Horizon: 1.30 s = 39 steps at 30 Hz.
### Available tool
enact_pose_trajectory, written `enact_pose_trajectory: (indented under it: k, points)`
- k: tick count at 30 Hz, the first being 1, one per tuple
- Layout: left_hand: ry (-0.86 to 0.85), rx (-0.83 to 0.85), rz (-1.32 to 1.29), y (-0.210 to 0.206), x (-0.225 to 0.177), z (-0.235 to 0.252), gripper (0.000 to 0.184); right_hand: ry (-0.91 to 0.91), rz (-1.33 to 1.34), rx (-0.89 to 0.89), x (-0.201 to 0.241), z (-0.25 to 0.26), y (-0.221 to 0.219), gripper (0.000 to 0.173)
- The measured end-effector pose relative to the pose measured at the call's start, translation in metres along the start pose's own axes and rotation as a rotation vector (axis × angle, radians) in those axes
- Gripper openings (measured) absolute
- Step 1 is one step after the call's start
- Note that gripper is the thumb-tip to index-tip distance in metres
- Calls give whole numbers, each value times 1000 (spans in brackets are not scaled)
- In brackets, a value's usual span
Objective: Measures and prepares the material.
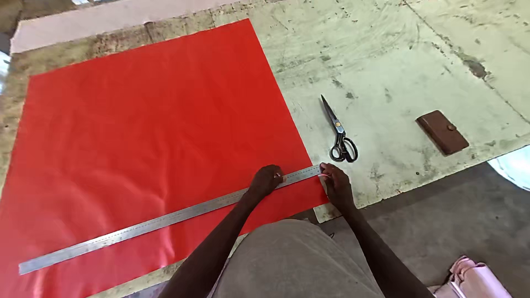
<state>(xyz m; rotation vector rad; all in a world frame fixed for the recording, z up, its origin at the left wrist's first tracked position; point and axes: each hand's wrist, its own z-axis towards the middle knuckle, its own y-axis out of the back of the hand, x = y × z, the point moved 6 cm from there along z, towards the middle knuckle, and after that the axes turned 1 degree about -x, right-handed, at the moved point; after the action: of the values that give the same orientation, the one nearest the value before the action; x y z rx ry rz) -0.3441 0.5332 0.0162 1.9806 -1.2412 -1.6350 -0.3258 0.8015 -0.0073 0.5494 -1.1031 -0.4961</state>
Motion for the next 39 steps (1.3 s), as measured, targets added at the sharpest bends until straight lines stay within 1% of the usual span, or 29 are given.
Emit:
enact_pose_trajectory:
  k: [3, 9, 12, 23, 27, 31, 36, 39]
  points:
    - [0, -12, 2, -1, -1, 3, 26, -12, -26, -8, 1, -1, -1, 37]
    - [0, -1, 34, -5, 0, 7, 25, -23, -83, -6, 3, -2, -3, 35]
    - [12, 2, 40, -5, 0, 7, 26, -37, -104, 1, 1, -4, -5, 38]
    - [38, 38, 162, -4, -18, 6, 29, -80, -90, -13, 1, -4, -2, 42]
    - [46, 43, 192, -5, -19, 9, 30, -92, -92, -3, 4, -4, -1, 44]
    - [54, 56, 180, -4, -19, 10, 32, -98, -101, 3, 5, -3, -1, 39]
    - [40, 66, 190, -5, -18, 11, 30, -83, -103, -2, 5, -3, -1, 36]
    - [47, 72, 198, -5, -18, 11, 31, -99, -95, -7, 4, -4, 0, 42]
